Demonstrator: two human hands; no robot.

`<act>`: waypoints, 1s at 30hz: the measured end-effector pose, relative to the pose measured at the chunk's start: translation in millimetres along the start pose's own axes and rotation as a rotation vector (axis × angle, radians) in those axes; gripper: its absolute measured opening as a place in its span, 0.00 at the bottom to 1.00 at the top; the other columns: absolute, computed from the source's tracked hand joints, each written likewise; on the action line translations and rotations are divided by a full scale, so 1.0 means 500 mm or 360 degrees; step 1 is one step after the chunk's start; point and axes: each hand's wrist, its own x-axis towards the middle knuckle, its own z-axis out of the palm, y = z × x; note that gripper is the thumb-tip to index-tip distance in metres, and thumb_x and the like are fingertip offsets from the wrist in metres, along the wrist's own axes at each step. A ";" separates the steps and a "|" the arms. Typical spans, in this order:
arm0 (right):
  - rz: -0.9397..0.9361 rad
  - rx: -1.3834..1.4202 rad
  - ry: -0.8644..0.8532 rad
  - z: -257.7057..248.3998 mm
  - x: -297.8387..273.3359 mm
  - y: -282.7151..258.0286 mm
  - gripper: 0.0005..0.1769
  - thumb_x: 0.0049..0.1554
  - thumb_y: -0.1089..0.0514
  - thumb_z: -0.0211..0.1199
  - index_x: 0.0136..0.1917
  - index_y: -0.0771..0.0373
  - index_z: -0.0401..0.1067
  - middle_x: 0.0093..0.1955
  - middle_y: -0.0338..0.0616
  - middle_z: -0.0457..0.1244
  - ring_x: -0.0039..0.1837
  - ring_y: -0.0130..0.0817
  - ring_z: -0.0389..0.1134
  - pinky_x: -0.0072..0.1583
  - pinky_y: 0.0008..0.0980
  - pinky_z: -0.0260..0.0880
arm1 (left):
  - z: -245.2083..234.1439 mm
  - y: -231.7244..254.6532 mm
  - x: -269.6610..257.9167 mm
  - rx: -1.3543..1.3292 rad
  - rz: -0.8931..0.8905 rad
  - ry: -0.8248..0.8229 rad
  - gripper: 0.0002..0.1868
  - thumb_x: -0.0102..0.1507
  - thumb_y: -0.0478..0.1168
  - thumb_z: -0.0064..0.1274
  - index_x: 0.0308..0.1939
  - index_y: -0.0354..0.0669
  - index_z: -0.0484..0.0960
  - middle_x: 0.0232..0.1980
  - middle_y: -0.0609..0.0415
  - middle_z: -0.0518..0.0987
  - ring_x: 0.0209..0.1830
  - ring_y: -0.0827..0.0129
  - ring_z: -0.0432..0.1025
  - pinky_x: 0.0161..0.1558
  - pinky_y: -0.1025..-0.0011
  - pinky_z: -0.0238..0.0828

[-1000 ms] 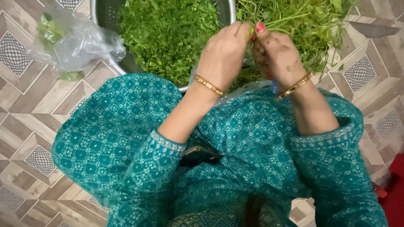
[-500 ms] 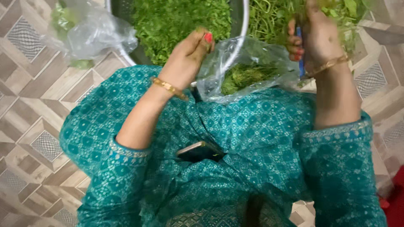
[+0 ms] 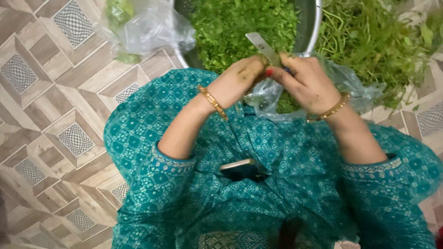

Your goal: The person sits on the floor and prepares leafy green vegetables. They use a knife to cut stems and leaves, placing the cut pieces into a metal colander. The person repeatedly picks up bunches of greens, cuts them, and adds them to the colander.

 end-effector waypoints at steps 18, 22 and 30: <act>0.0724 0.1402 -0.0025 0.088 0.145 0.101 0.27 0.68 0.39 0.48 0.33 0.54 0.55 0.26 0.27 0.47 0.26 0.19 0.45 0.27 0.23 0.43 | -0.079 0.014 0.076 0.0731 -0.0374 0.0648 0.10 0.67 0.36 0.44 0.48 0.42 0.80 0.45 0.45 0.80 0.46 0.47 0.76 0.45 0.54 0.71; 0.0675 0.1161 0.0071 0.092 0.142 0.114 0.27 0.69 0.38 0.47 0.34 0.55 0.57 0.26 0.28 0.50 0.25 0.20 0.47 0.27 0.24 0.48 | -0.082 -0.032 0.077 0.0494 -0.0166 0.0814 0.12 0.68 0.38 0.48 0.53 0.40 0.80 0.52 0.43 0.81 0.49 0.47 0.77 0.48 0.58 0.74; 0.0651 0.1019 0.0090 0.095 0.131 0.111 0.23 0.67 0.37 0.47 0.41 0.54 0.65 0.28 0.27 0.52 0.27 0.19 0.49 0.29 0.23 0.48 | -0.052 -0.054 0.088 0.0246 -0.0098 0.0524 0.12 0.69 0.40 0.49 0.53 0.43 0.80 0.49 0.44 0.83 0.47 0.49 0.78 0.48 0.60 0.76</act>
